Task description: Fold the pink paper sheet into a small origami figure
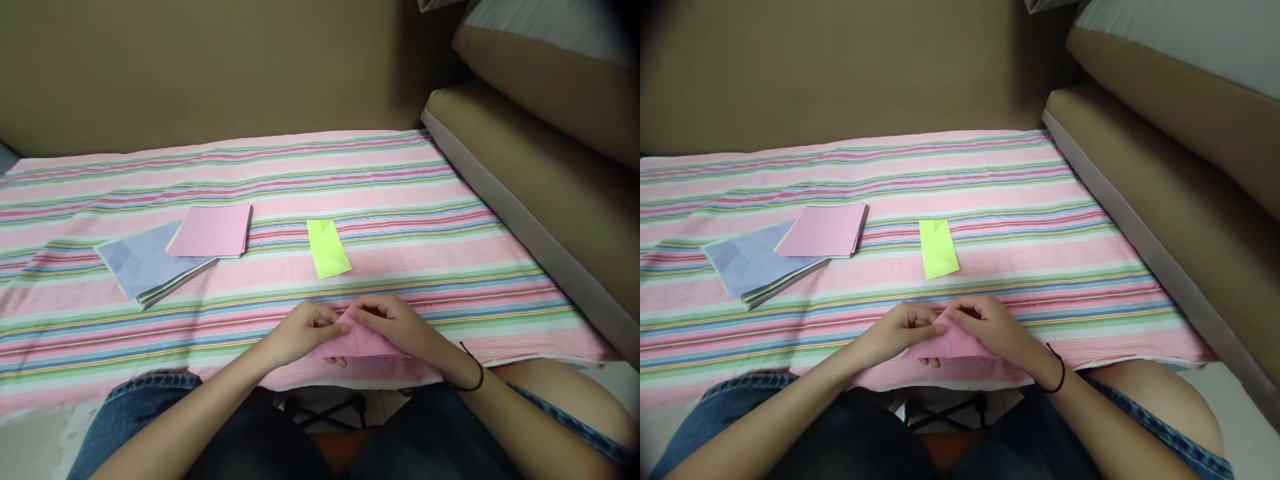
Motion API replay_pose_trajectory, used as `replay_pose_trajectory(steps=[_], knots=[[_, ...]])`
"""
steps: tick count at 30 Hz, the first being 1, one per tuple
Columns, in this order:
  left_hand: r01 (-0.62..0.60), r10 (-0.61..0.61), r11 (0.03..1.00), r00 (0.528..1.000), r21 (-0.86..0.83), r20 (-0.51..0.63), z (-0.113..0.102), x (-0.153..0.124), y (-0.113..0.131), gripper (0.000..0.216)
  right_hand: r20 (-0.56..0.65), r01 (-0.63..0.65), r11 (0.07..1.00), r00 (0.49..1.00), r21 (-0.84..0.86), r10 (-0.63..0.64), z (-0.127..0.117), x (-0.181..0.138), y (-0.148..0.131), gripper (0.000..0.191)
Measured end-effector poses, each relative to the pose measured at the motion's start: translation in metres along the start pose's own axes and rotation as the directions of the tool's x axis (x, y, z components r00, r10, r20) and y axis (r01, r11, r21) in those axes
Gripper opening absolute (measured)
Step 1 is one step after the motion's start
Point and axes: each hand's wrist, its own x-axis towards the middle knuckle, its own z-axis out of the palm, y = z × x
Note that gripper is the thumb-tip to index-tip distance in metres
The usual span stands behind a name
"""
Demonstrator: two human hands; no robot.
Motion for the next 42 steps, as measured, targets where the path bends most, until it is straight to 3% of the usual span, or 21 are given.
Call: replay_pose_trajectory(steps=[6, 13, 18, 20, 24, 29, 33, 35, 39, 42], knots=[[0.109, -0.105, 0.989, 0.993, -0.098, 0.046, 0.004, 0.002, 0.002, 0.040, -0.023, -0.042, 0.999, 0.999, 0.012, 0.042, -0.002, 0.003, 0.002, 0.029], [0.138, -0.135, 0.985, 0.990, -0.103, 0.040, 0.004, 0.000, 0.010, 0.038, -0.171, -0.109, 0.988, 0.977, 0.106, 0.126, -0.024, 0.004, 0.000, 0.023], [0.178, -0.172, 0.983, 0.975, -0.033, 0.143, 0.005, -0.002, 0.012, 0.042, -0.166, -0.085, 0.993, 0.981, 0.082, 0.098, -0.022, 0.003, -0.002, 0.023], [0.134, -0.133, 0.991, 0.978, 0.002, 0.159, 0.007, -0.002, 0.011, 0.041, -0.108, -0.047, 0.997, 0.993, 0.062, 0.054, -0.018, 0.003, -0.001, 0.023], [0.011, -0.017, 0.995, 0.998, 0.097, 0.055, 0.009, 0.000, 0.004, 0.043, -0.002, 0.046, 0.998, 0.999, 0.049, -0.046, -0.009, 0.003, 0.000, 0.025], [0.046, -0.055, 0.989, 0.997, 0.142, 0.059, 0.008, 0.003, -0.002, 0.039, -0.086, 0.041, 0.998, 0.995, -0.041, -0.045, -0.003, 0.004, -0.003, 0.028], [-0.124, 0.158, 0.942, 0.984, 0.313, -0.086, 0.005, 0.005, 0.001, 0.044, -0.126, 0.030, 0.999, 0.991, -0.034, -0.034, -0.003, 0.005, -0.003, 0.026], [-0.145, 0.193, 0.926, 0.975, 0.347, -0.106, 0.002, 0.005, 0.001, 0.044, -0.105, 0.025, 0.999, 0.994, 0.037, -0.021, -0.005, 0.006, 0.000, 0.024], [-0.035, 0.064, 0.974, 0.990, 0.223, -0.126, -0.003, 0.004, -0.001, 0.038, 0.032, -0.108, 0.965, 0.994, 0.241, 0.103, -0.013, 0.006, 0.007, 0.038], [-0.050, 0.063, 0.996, 0.984, 0.076, -0.169, -0.005, 0.003, -0.001, 0.038, 0.022, -0.149, 0.945, 0.989, 0.292, 0.149, -0.016, 0.006, 0.011, 0.041]])
